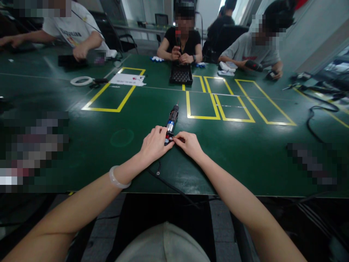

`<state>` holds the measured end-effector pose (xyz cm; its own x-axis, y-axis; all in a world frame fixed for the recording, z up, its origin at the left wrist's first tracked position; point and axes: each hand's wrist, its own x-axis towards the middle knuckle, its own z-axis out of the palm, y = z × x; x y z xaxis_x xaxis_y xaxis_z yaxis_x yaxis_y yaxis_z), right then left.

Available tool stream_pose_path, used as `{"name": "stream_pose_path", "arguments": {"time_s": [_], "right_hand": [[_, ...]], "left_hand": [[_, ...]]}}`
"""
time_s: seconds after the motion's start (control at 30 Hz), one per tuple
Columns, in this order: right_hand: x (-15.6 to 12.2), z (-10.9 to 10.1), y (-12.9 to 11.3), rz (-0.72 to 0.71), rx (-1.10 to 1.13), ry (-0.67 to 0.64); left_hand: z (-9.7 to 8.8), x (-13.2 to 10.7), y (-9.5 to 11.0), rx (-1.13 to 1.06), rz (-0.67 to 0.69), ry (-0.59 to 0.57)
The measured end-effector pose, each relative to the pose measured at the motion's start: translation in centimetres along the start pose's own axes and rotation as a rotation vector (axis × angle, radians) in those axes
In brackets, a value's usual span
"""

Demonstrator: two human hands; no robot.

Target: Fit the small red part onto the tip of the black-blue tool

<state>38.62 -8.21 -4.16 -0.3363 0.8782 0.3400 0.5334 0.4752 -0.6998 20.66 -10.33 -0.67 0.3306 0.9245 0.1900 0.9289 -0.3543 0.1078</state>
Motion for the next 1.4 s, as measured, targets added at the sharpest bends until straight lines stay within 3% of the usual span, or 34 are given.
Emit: {"name": "stream_pose_path", "arguments": {"time_s": [0.27, 0.47, 0.6, 0.93, 1.1, 1.23, 1.33, 1.4], "right_hand": [[-0.2, 0.2, -0.4, -0.004, 0.050, -0.029], [0.0, -0.3, 0.1, 0.054, 0.045, -0.011], [0.0, -0.4, 0.4, 0.046, 0.046, -0.014], [-0.1, -0.2, 0.1, 0.030, 0.055, -0.032], [-0.1, -0.2, 0.0, 0.039, 0.055, -0.050], [0.0, -0.1, 0.0, 0.044, 0.059, -0.056], [0.0, -0.1, 0.0, 0.044, 0.058, -0.061], [-0.1, -0.1, 0.0, 0.041, 0.051, -0.063]], "left_hand": [[-0.1, 0.0, -0.6, 0.069, -0.038, -0.024], [-0.4, 0.6, -3.2, 0.101, -0.077, -0.027], [-0.7, 1.5, -6.8, 0.127, -0.171, -0.038], [-1.7, 3.3, -18.8, 0.064, -0.459, -0.098], [-1.9, 3.8, -22.9, 0.048, -0.538, -0.095], [-1.6, 3.4, -23.4, 0.128, -0.462, 0.029], [-1.3, 2.8, -22.4, 0.194, -0.398, 0.130], [-1.3, 2.5, -21.6, 0.213, -0.398, 0.129]]}}
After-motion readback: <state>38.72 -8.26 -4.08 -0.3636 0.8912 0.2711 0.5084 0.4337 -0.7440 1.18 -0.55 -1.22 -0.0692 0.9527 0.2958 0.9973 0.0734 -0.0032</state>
